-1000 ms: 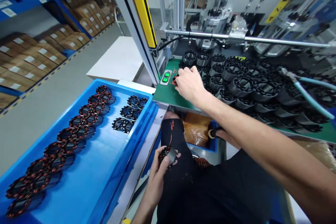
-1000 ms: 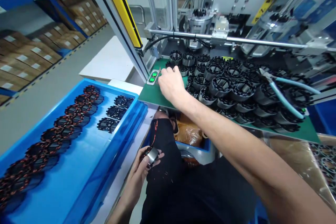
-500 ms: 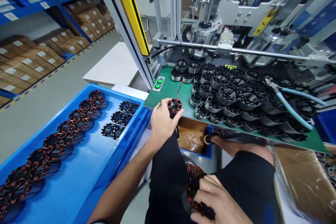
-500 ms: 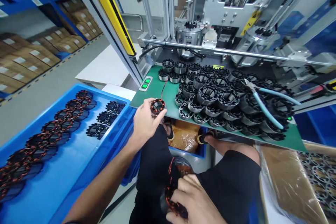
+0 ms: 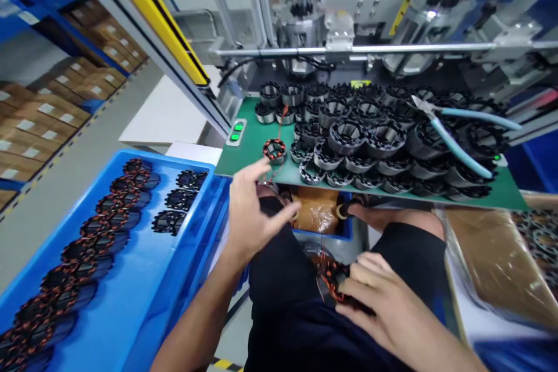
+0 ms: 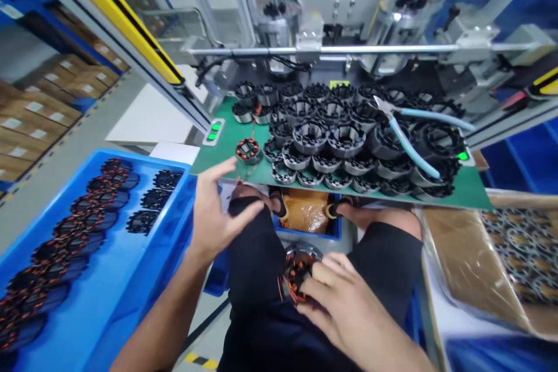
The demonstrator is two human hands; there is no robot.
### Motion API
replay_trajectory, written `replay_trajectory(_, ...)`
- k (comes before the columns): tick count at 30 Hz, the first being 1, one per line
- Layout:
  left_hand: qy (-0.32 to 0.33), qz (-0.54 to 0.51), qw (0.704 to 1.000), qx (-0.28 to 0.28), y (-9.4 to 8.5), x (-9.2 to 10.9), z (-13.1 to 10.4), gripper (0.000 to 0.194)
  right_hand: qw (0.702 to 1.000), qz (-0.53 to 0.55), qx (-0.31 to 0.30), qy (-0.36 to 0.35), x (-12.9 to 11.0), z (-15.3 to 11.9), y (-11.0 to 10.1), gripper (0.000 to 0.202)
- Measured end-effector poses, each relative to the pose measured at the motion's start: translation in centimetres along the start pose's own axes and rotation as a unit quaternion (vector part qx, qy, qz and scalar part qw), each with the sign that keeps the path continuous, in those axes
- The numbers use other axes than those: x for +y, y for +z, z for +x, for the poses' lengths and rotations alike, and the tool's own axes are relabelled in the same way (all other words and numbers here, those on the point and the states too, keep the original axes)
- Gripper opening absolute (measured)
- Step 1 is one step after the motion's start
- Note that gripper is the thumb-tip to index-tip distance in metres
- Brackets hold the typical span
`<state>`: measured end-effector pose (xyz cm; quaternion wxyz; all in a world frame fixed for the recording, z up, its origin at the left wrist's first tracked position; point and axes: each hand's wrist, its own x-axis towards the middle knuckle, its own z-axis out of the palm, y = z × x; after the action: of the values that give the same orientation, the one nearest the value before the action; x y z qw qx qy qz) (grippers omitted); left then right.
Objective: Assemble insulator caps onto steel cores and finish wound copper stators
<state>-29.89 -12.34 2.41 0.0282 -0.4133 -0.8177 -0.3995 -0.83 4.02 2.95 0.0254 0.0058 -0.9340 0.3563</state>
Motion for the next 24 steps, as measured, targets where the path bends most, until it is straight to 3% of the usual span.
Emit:
replay_trajectory(1, 0.0, -0.074, 0.992, -0.103, -0.5, 0.7, -1.8, 0.094, 1.0, -0.009, 0.006, -0.01, -0.1, 0.2, -1.3, 0.01)
replay_trajectory(3, -0.024, -0.211, 0.929, -0.304, -0.7, 2.6, -4.8, 0.102, 0.998, -0.042, 0.015, -0.036, -0.5, 0.9, -3.5, 0.008)
replay_trajectory(4, -0.036, -0.253, 0.898, -0.358, -0.3, 3.6, -6.0, 0.104, 0.997, -0.067, 0.017, -0.046, -0.8, 1.4, -4.4, 0.011)
replay_trajectory(5, -0.043, -0.274, 0.888, -0.367, 0.3, 4.7, -6.8, 0.103, 0.994, -0.095, 0.013, -0.057, -1.2, 2.1, -5.0, 0.013)
replay_trajectory(8, -0.028, -0.275, 0.93, -0.243, 2.5, 7.5, -7.7, 0.077, 0.981, -0.168, 0.011, -0.094, -2.2, 4.0, -5.9, 0.021)
replay_trajectory(11, -0.003, -0.293, 0.947, -0.135, 3.7, 8.3, -7.2, 0.058, 0.985, -0.125, 0.065, -0.097, -2.8, 4.2, -6.8, 0.017)
replay_trajectory(14, -0.001, -0.294, 0.952, -0.086, 3.6, 7.5, -6.8, 0.06, 0.991, -0.011, 0.13, -0.035, -2.6, 2.5, -8.3, 0.074)
replay_trajectory(15, -0.001, -0.297, 0.951, -0.082, 3.4, 7.1, -6.9, 0.063, 0.988, 0.022, 0.152, -0.006, -2.3, 1.8, -8.6, 0.082)
replay_trajectory(17, -0.001, -0.31, 0.947, -0.082, 3.3, 6.6, -7.1, 0.068, 0.975, 0.073, 0.204, 0.039, -1.8, 0.5, -8.7, 0.076)
replay_trajectory(19, 0.007, -0.311, 0.948, -0.074, 3.5, 6.4, -7.4, 0.072, 0.964, 0.121, 0.227, 0.066, -1.4, -0.4, -8.0, 0.055)
replay_trajectory(21, 0.013, -0.291, 0.955, -0.064, 3.8, 6.5, -7.5, 0.075, 0.956, 0.163, 0.223, 0.095, -1.4, -0.9, -7.1, 0.036)
replay_trajectory(24, 0.014, -0.275, 0.96, -0.06, 4.2, 6.9, -7.4, 0.079, 0.943, 0.24, 0.176, 0.148, -1.8, -0.8, -6.6, 0.027)
